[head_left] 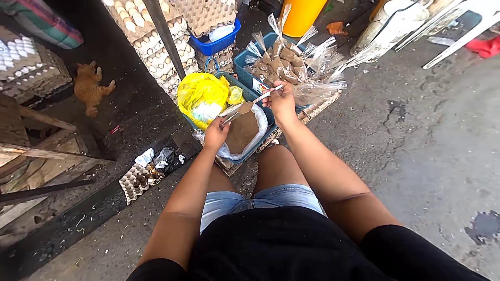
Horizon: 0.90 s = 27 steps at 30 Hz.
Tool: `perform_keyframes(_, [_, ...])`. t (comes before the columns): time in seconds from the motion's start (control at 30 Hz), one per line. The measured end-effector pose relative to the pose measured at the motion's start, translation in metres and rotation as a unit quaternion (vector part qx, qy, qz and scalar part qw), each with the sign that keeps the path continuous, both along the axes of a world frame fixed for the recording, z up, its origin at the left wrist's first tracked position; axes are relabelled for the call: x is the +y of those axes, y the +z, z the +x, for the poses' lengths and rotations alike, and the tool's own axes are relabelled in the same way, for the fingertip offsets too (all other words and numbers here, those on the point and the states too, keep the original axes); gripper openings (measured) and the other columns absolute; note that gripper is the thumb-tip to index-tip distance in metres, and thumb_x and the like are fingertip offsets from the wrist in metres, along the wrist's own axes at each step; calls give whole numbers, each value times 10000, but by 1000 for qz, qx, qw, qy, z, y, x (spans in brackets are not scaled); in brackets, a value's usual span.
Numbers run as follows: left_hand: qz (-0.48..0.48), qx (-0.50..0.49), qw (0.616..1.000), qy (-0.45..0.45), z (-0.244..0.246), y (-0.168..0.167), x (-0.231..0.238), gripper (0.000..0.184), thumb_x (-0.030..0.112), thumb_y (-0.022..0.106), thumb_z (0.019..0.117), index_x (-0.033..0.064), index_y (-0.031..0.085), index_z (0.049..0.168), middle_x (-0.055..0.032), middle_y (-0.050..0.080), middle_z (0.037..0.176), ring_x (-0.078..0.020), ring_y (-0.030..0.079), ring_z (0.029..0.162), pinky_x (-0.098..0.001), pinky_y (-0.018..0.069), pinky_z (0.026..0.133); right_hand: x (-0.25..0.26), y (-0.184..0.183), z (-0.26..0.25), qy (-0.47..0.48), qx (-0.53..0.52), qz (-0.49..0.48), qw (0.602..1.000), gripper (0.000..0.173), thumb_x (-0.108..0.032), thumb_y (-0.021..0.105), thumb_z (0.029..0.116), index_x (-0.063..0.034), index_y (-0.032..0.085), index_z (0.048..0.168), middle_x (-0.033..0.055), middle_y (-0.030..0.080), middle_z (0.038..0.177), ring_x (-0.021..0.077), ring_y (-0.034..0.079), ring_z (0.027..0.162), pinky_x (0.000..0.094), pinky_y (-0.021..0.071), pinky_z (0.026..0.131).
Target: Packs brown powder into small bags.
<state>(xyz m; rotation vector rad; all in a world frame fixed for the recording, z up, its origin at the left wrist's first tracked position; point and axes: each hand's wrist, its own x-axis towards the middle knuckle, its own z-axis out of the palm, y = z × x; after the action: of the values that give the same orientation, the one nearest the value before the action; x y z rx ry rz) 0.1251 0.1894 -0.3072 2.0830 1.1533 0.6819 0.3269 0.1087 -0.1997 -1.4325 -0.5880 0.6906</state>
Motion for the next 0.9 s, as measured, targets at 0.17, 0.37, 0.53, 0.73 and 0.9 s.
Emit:
perform_keyframes(0.17, [-17, 19, 1000, -12, 0, 5, -1, 250, 156, 650, 1000, -21, 655, 1177, -210, 709, 1010, -350, 701, 917, -561, 547, 869, 1, -22, -37, 85, -62, -5, 994, 321, -58, 393, 1092, 22, 376, 1402, 121, 676, 1044, 117, 675, 751, 288, 580, 709])
perform_keyframes(0.37, [-34, -37, 999, 7, -4, 1, 2, 249, 150, 695, 961, -24, 659, 1136, -191, 701, 941, -305, 688, 855, -515, 547, 828, -12, -15, -40, 150, -316, 158, 923, 262, -55, 393, 1070, 56, 521, 1269, 143, 692, 1157, 133, 690, 904, 309, 579, 816])
perform_keyframes(0.53, [-108, -182, 976, 46, -4, 1, 6, 214, 92, 693, 948, -47, 631, 1098, -140, 679, 894, -164, 666, 774, -361, 565, 776, -5, -26, -9, 7, -330, 135, 934, 277, -55, 363, 1076, 71, 438, 1311, 133, 667, 1129, 118, 674, 846, 293, 574, 750])
perform_keyframes(0.73, [-132, -278, 951, 43, -8, 0, 10, 219, 39, 693, 936, -63, 597, 1104, -115, 675, 897, -121, 672, 793, -308, 577, 786, -1, -97, -18, 126, -303, -150, 932, 338, -45, 421, 1066, 47, 455, 1390, 211, 680, 1151, 327, 709, 974, 488, 573, 893])
perform_keyframes(0.9, [-118, -207, 971, 20, -7, 0, 6, 161, 48, 642, 968, -49, 602, 1090, -121, 649, 896, -139, 642, 749, -316, 566, 736, 6, -94, -30, 162, -211, -226, 937, 343, -54, 421, 1073, 19, 436, 1407, 191, 685, 1139, 307, 707, 948, 477, 571, 871])
